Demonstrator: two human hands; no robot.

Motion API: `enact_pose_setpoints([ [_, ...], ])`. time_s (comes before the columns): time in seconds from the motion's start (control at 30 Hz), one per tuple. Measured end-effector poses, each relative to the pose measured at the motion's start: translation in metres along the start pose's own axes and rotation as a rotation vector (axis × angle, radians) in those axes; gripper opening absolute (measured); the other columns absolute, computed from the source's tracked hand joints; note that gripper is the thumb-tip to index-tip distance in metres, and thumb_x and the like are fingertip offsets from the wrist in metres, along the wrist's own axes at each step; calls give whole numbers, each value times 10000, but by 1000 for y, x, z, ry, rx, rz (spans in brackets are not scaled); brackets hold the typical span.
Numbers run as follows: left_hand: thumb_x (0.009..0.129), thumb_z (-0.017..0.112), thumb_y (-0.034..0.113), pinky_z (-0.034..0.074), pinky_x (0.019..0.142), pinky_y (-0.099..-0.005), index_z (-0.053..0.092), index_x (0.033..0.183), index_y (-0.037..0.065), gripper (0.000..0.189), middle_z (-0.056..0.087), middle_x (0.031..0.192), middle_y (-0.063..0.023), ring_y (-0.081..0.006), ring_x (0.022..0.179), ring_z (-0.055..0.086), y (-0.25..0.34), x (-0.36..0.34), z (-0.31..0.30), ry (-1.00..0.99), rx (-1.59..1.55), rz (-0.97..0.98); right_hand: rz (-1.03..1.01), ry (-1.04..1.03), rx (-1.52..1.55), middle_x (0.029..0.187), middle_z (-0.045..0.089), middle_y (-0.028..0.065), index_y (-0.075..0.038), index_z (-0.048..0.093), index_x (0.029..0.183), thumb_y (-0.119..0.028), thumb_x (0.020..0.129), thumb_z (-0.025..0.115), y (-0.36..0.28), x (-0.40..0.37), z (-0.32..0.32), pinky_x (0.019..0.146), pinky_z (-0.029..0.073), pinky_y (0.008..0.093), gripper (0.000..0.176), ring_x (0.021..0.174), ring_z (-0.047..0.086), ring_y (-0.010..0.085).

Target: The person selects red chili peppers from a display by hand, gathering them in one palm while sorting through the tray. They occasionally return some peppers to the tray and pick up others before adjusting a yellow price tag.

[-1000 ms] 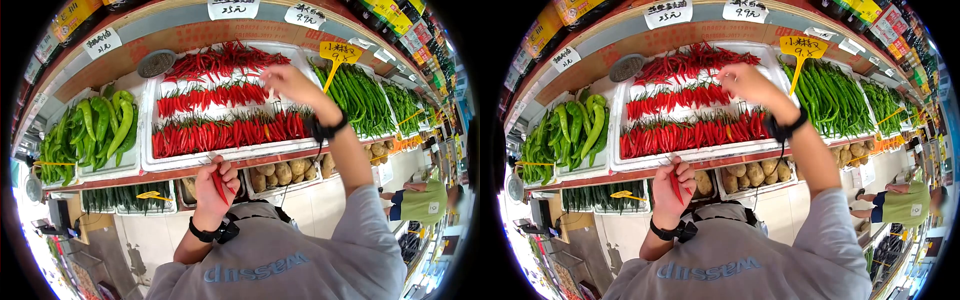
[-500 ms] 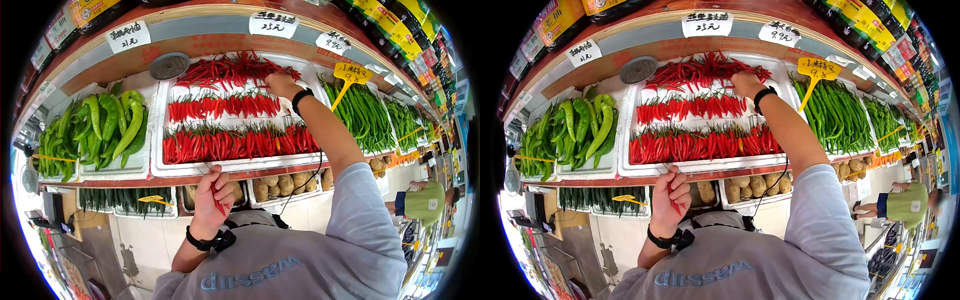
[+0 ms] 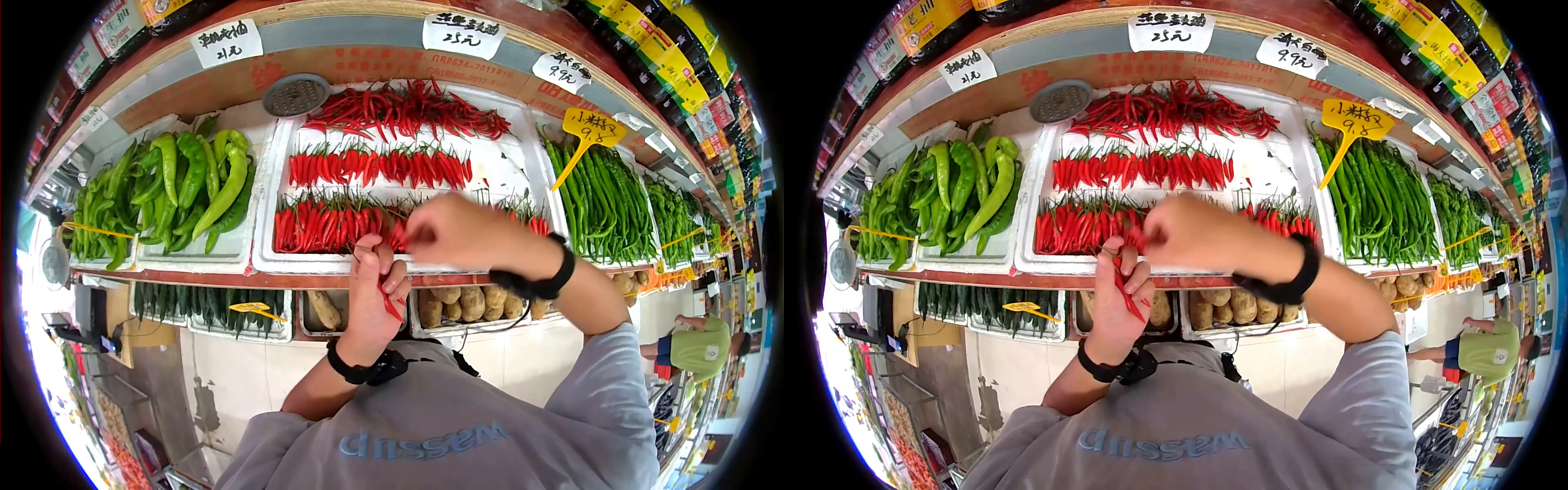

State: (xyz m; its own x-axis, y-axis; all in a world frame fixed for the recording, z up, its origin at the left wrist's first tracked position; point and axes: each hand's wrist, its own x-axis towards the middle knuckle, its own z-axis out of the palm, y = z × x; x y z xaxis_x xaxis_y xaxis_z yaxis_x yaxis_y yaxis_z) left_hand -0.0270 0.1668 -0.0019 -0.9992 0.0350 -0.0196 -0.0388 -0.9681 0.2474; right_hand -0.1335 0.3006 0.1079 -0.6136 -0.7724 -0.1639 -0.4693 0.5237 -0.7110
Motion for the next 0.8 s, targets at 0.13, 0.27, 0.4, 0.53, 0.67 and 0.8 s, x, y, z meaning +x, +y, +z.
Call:
enact_pose_setpoints([
  [0.13,965,504,293,361,536,-193,523,999,145,153,522,851,25,-58,661,465,2,1,1,219,217,102,-159,-86,-8,651,644,160,23,669,788,-287,777,682,-20,13,35,580,483,335,311,593,637,234],
  [0.27,939,536,260,357,519,-203,470,828,148,171,496,770,25,-75,597,435,31,-5,-8,204,21,86,-60,-168,-116,645,641,154,-6,675,717,-313,826,647,-23,49,19,546,467,342,327,556,615,220],
  [0.4,935,536,220,348,527,-187,487,843,162,119,448,748,43,-40,591,401,52,-10,7,452,-8,82,-5,240,-313,778,674,160,-24,687,843,-237,780,638,25,147,-10,662,519,380,227,700,651,304],
  [0.53,940,527,198,312,492,-176,508,894,162,61,387,709,61,-31,544,350,80,-26,-4,314,-1,-41,80,289,-352,1026,644,196,-41,640,1004,-265,758,629,93,231,-20,850,483,429,333,986,610,347],
  [0.67,945,518,204,291,468,-180,509,921,181,34,360,692,67,-25,526,326,101,-37,-13,263,6,-80,124,222,-664,1027,628,231,2,626,984,-264,743,657,102,258,-12,852,485,438,361,1000,601,366],
  [0.8,942,523,208,290,467,-177,513,927,186,29,362,689,72,-24,527,326,119,-42,-20,282,23,-66,126,245,-753,1054,616,188,-20,595,963,-223,724,685,96,267,-3,850,482,438,326,994,596,346],
])
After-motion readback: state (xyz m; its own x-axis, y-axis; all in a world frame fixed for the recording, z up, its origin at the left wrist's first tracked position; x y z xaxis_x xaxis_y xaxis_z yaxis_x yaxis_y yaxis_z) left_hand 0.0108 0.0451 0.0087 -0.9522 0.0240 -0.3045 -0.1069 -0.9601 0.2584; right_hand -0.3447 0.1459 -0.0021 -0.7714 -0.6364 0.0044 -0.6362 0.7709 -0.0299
